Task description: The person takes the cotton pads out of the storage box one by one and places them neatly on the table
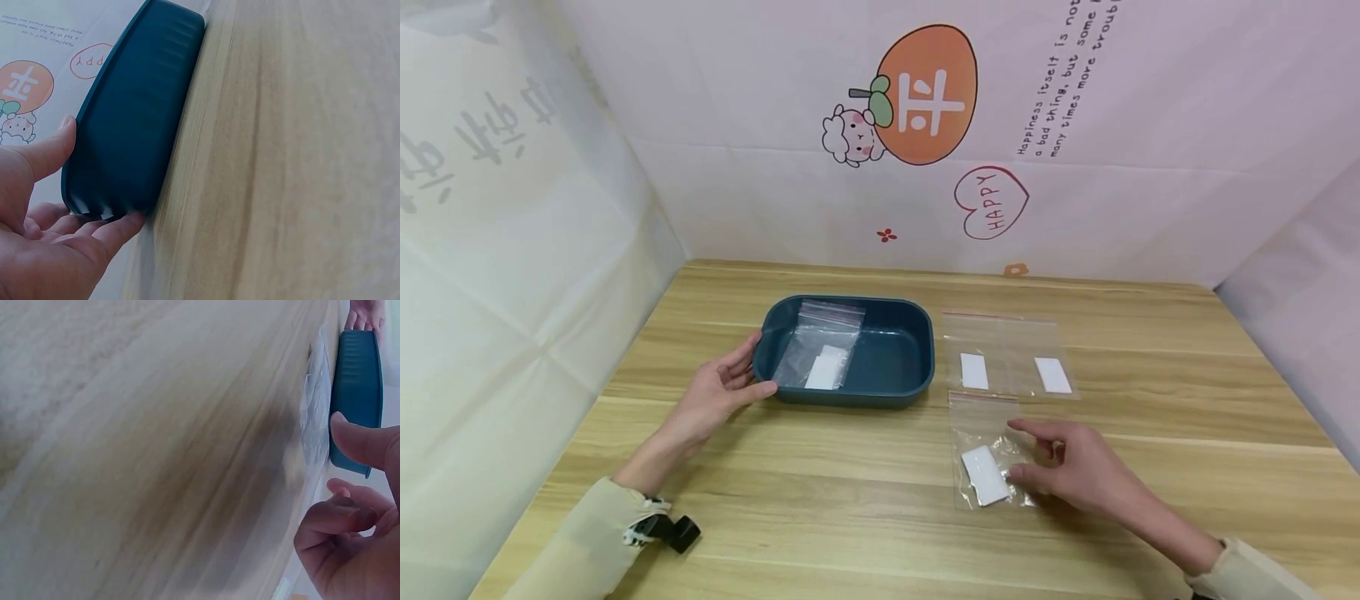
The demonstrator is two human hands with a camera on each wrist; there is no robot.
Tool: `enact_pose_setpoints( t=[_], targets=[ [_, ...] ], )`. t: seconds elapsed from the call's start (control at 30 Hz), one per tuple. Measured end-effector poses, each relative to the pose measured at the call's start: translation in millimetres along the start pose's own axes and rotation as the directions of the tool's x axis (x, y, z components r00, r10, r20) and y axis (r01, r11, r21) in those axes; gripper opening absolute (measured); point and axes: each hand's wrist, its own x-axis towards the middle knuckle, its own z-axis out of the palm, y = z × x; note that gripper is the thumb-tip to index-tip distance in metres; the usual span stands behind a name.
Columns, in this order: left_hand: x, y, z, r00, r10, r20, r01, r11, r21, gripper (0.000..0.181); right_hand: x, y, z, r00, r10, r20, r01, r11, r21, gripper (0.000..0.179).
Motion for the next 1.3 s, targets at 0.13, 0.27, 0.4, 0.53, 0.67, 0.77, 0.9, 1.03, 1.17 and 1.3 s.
enact_pose_setpoints(
  t=[0.13,0.27,0.4,0.53,0.67,0.77,0.9,1.03,1.17,1.3],
  targets=[
    [0.3,0.2,-0.4,1.0,0.007,-0.002,-0.007,1.0,-0.002,0.088,-1.1,-1.6,1.5,0.994,-0.095,-0.052,0.088,0.989,-0.122,0.046],
    [0.1,0.5,-0.2,1.0,0.007,-0.004,-0.007,1.0,-0.003,0.088,-1.5,-1.0,4.9,0.976,-0.212,-0.055,0.192,0.949,-0.249,0.034],
    [-0.3,0.7,0.3,1.0,0.004,-0.005,-0.004,1.0,-0.006,0.088,-1.9,0.6,7.6,0.963,-0.266,-0.048,0.243,0.929,-0.281,0.031],
    [-0.5,0.9,0.5,1.0,0.003,-0.006,-0.003,1.0,-0.009,0.088,-1.4,2.8,9.1,0.963,-0.267,-0.044,0.244,0.926,-0.287,0.031],
    [-0.4,1.1,0.9,1.0,0.004,-0.003,-0.004,1.0,-0.016,0.088,-0.9,4.8,9.5,0.968,-0.249,-0.032,0.23,0.93,-0.285,0.031],
    [-0.1,1.3,1.2,1.0,0.005,-0.002,-0.005,1.0,-0.019,0.088,-0.9,5.7,9.4,0.97,-0.24,-0.027,0.222,0.933,-0.284,0.031],
    [0.1,1.2,1.6,1.0,0.007,-0.004,-0.007,1.0,-0.017,0.088,-0.9,6.6,9.2,0.972,-0.235,-0.023,0.219,0.933,-0.285,0.032],
    [0.3,1.0,1.2,1.0,0.008,-0.003,-0.008,1.0,-0.015,0.087,-0.6,5.6,7.9,0.973,-0.228,-0.023,0.216,0.946,-0.242,0.029],
    [0.5,0.9,0.1,1.0,0.011,-0.002,-0.011,1.0,-0.014,0.087,5.1,-1.5,2.6,0.967,-0.255,-0.027,0.249,0.959,-0.136,0.023],
    [-0.2,0.2,-0.1,1.0,0.004,-0.001,-0.004,1.0,-0.013,0.088,19.2,-18.0,-7.0,0.955,-0.294,-0.03,0.289,0.951,-0.106,0.022]
  ],
)
